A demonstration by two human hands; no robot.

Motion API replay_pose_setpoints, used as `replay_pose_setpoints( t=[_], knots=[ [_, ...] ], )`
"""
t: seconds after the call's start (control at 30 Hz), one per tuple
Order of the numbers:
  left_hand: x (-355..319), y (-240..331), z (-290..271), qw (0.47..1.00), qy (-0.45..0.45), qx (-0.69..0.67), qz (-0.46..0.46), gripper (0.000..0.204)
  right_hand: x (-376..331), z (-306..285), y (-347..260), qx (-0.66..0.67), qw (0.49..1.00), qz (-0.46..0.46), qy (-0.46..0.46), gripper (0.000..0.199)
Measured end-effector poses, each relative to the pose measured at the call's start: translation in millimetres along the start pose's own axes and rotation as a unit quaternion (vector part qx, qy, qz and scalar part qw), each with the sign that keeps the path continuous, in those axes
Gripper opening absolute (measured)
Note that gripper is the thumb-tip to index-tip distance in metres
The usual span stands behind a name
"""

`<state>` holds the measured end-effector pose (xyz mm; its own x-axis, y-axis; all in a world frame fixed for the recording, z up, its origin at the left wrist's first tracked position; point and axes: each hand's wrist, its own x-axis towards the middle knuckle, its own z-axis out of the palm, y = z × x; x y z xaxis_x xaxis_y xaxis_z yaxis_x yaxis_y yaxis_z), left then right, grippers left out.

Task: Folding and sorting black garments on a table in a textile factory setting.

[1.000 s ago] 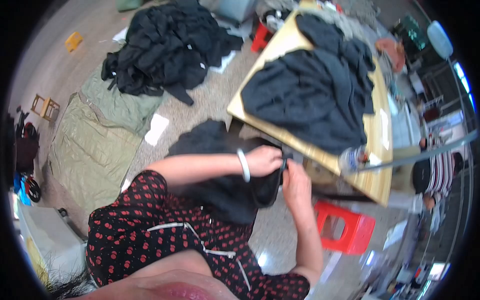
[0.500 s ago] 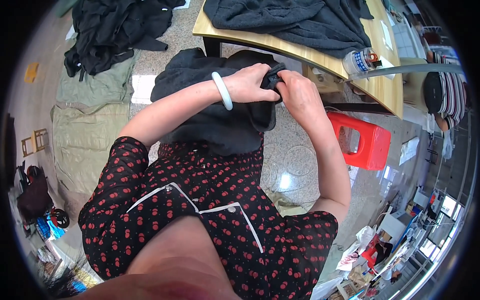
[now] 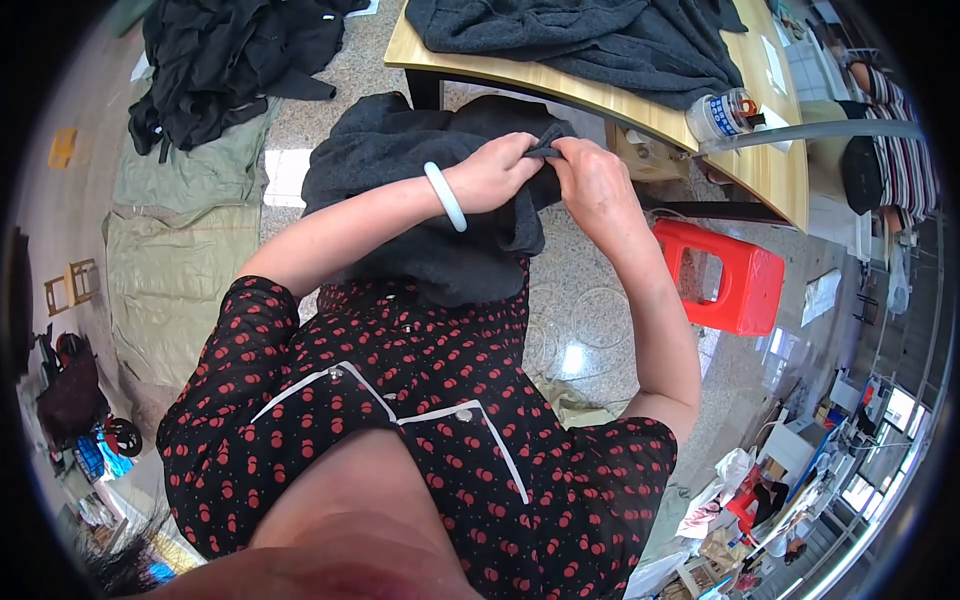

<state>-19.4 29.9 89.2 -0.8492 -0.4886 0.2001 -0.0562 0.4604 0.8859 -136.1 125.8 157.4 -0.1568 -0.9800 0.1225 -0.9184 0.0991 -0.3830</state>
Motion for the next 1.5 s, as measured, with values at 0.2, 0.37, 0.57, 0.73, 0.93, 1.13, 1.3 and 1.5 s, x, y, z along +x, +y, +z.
replay_pose_setpoints(
  t=[0.2, 0.37, 0.57, 0.73, 0.93, 1.13, 1.3, 1.5],
  knots=[
    [1, 0, -2, 0.969, -0.060, -0.168, -0.169, 0.026, -6, 8, 3, 0.040, 0.998, 0.045, 0.019, 0.018],
    [1, -1, -1, 0.967, -0.026, -0.188, -0.169, 0.026, -12, 14, 6, 0.090, 0.991, 0.080, 0.057, 0.020],
    [1, -8, 6, 0.965, 0.000, -0.212, -0.153, 0.025, -16, 17, 4, 0.179, 0.962, 0.201, 0.047, 0.021],
    [6, 0, 0, 0.987, 0.020, -0.139, -0.082, 0.024, -25, 35, 5, 0.091, 0.985, 0.121, 0.084, 0.020],
    [6, -9, -1, 0.989, -0.013, -0.107, -0.104, 0.025, -21, 32, -3, 0.070, 0.985, 0.071, 0.142, 0.026],
    [3, -7, -5, 0.999, -0.043, 0.010, -0.010, 0.023, -20, 34, 4, 0.023, 0.994, 0.026, 0.101, 0.026],
    [2, -4, -12, 0.997, -0.059, 0.045, 0.014, 0.026, -15, 29, 5, 0.014, 0.998, 0.019, 0.056, 0.023],
    [-1, -5, -9, 0.999, -0.045, 0.027, 0.007, 0.025, -12, 25, 7, 0.019, 0.999, 0.024, 0.022, 0.022]
  ],
)
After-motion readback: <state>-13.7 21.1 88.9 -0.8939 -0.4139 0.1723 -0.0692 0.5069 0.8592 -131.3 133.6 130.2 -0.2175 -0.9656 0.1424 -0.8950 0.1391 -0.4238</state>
